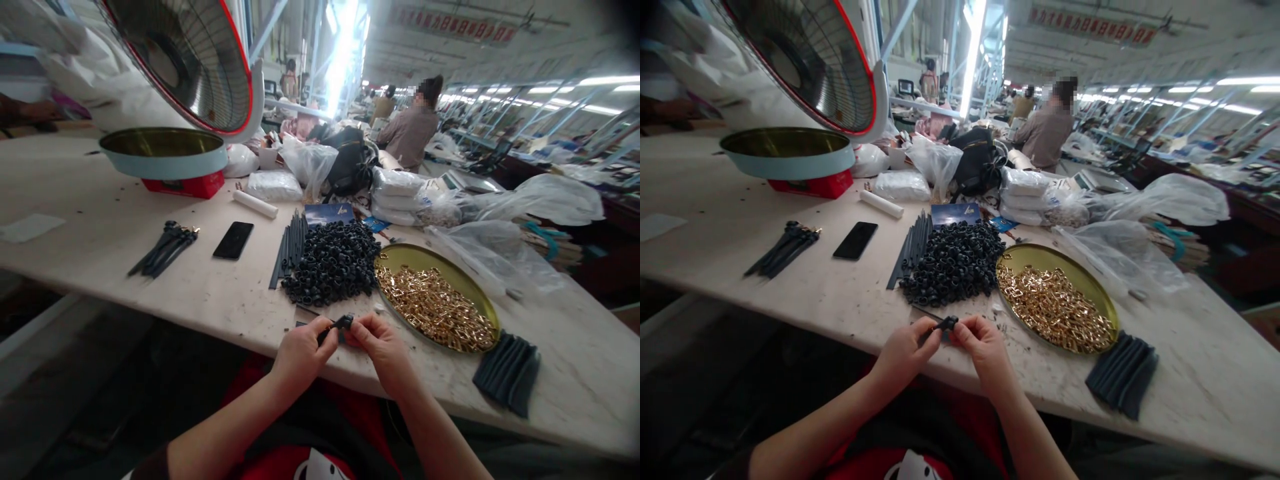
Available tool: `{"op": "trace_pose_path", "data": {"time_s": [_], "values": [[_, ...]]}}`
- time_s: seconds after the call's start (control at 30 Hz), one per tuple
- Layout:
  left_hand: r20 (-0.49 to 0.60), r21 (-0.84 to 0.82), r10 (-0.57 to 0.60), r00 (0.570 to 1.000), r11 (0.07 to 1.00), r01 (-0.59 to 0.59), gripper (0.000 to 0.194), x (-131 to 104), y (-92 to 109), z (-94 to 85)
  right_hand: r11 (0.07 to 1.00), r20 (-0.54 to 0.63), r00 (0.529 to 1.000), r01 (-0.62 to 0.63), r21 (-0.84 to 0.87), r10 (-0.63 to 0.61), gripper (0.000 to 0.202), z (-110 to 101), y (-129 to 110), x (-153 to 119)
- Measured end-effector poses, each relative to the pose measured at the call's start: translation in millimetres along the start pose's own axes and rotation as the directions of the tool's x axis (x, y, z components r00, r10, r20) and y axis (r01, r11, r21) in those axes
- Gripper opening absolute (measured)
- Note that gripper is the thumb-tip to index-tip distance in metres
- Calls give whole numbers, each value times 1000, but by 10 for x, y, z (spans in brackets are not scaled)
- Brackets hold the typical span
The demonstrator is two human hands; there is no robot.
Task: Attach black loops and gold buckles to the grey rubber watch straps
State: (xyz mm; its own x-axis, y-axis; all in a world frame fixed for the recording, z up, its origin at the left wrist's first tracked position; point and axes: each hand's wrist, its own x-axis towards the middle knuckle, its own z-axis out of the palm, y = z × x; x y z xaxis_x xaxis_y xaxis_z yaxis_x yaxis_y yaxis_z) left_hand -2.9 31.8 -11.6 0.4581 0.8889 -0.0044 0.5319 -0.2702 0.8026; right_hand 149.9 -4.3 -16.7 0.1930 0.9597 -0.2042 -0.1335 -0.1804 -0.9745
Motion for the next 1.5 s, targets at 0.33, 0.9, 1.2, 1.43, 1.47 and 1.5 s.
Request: {"op": "trace_pose_path", "data": {"time_s": [0.33,0.9,1.2,1.43,1.47,1.5], "values": [[304,-266,-20,952,958,105,22,-29,-12,-52,999,41,999,33,-2,-33,25,-69,25,-97],[225,-245,11,974,968,46,23,13,-45,52,968,125,982,-164,191,142,21,-2,185,-67],[186,-407,-53,981,905,126,16,88,-117,57,995,22,996,-87,40,86,26,24,117,-52],[200,-393,-141,970,895,211,19,42,-77,37,971,45,988,-151,186,145,23,60,117,-153],[190,-373,-141,972,905,204,19,24,-73,33,960,59,982,-190,206,182,22,71,118,-169],[183,-351,-138,973,916,195,19,4,-68,28,941,93,970,-241,240,224,27,83,118,-187]]}}
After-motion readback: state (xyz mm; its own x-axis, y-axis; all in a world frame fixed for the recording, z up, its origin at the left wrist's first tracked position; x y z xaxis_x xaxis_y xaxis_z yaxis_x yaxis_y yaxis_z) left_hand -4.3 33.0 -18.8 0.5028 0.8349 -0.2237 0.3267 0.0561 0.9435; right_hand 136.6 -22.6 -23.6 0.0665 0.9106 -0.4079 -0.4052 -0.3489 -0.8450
